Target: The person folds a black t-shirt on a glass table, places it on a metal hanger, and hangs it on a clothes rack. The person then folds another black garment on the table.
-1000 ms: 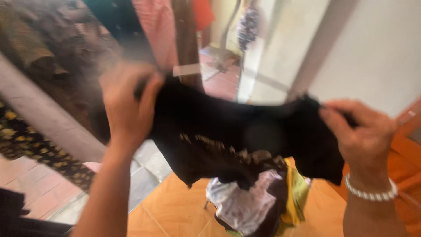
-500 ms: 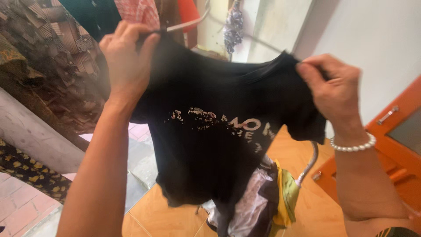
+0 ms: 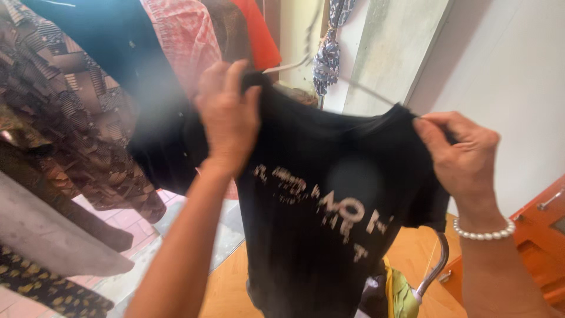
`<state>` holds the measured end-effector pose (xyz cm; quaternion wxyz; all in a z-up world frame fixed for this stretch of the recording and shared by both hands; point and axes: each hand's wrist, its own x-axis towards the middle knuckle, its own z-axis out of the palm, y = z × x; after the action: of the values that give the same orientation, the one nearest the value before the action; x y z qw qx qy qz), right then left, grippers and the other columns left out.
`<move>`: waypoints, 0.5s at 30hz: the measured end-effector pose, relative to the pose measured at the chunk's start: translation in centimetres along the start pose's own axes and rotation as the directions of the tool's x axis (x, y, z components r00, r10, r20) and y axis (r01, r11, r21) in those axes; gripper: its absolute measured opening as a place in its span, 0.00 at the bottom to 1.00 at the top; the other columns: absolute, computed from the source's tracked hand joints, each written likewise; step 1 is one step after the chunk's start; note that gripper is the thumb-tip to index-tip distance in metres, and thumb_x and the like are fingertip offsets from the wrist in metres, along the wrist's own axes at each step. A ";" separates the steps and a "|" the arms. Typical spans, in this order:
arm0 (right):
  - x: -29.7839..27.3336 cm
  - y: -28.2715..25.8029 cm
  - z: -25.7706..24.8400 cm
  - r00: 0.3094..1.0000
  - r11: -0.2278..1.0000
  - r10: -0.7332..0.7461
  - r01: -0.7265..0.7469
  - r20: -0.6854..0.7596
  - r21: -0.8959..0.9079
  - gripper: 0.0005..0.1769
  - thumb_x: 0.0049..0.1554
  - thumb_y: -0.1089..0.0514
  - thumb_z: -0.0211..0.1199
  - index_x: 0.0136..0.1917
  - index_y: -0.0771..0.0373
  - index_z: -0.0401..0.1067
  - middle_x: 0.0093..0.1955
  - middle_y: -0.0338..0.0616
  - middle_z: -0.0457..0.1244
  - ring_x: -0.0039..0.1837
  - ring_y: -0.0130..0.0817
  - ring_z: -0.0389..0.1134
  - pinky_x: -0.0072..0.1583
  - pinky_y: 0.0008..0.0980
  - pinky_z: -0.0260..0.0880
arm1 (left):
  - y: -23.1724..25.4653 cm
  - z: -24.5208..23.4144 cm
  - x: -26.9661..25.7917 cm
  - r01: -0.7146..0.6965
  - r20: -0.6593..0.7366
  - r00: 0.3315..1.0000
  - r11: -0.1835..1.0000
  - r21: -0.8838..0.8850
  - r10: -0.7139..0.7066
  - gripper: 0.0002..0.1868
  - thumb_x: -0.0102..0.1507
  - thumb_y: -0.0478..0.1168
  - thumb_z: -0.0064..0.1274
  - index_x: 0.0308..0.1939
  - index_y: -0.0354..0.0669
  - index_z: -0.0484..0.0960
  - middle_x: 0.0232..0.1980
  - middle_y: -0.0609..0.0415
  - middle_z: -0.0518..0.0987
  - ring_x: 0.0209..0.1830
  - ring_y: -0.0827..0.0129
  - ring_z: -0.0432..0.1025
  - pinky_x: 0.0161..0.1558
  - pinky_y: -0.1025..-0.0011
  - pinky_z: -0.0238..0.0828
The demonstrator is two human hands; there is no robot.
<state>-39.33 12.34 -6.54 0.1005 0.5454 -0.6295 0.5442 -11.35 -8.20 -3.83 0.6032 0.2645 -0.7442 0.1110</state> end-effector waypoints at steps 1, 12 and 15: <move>0.5 0.4 -0.3 0.999 1.000 -0.025 0.024 -0.031 -0.017 0.06 0.68 0.63 0.68 0.51 0.69 0.79 0.39 0.39 0.69 0.38 0.20 0.65 0.40 0.21 0.61 | 1.8 1.4 0.2 -0.005 -0.073 0.997 1.000 0.016 0.006 0.20 0.57 0.37 0.61 0.52 0.34 0.79 0.50 0.38 0.77 0.53 0.45 0.69 0.49 0.54 0.62; 5.0 5.2 2.2 0.954 0.958 -0.204 0.148 -0.219 -0.245 0.07 0.69 0.64 0.70 0.50 0.71 0.78 0.40 0.48 0.70 0.39 0.27 0.69 0.46 0.29 0.66 | 15.4 17.2 0.5 0.601 0.541 0.798 0.409 -0.686 -0.266 0.23 0.65 0.49 0.58 0.55 0.32 0.82 0.42 0.46 0.85 0.38 0.70 0.80 0.40 0.72 0.78; 5.7 6.0 3.9 0.949 0.949 -0.210 0.140 -0.236 -0.283 0.07 0.69 0.63 0.70 0.50 0.70 0.77 0.40 0.50 0.69 0.39 0.31 0.69 0.46 0.30 0.67 | 14.5 20.3 0.7 0.728 0.666 0.685 0.233 -0.645 -0.295 0.22 0.65 0.48 0.58 0.51 0.31 0.82 0.35 0.48 0.84 0.32 0.72 0.77 0.33 0.72 0.76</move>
<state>-44.49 4.81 -7.44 0.3031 0.5041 -0.6258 0.5122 -36.16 -6.10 -5.95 0.4765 0.1614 -0.6573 -0.5612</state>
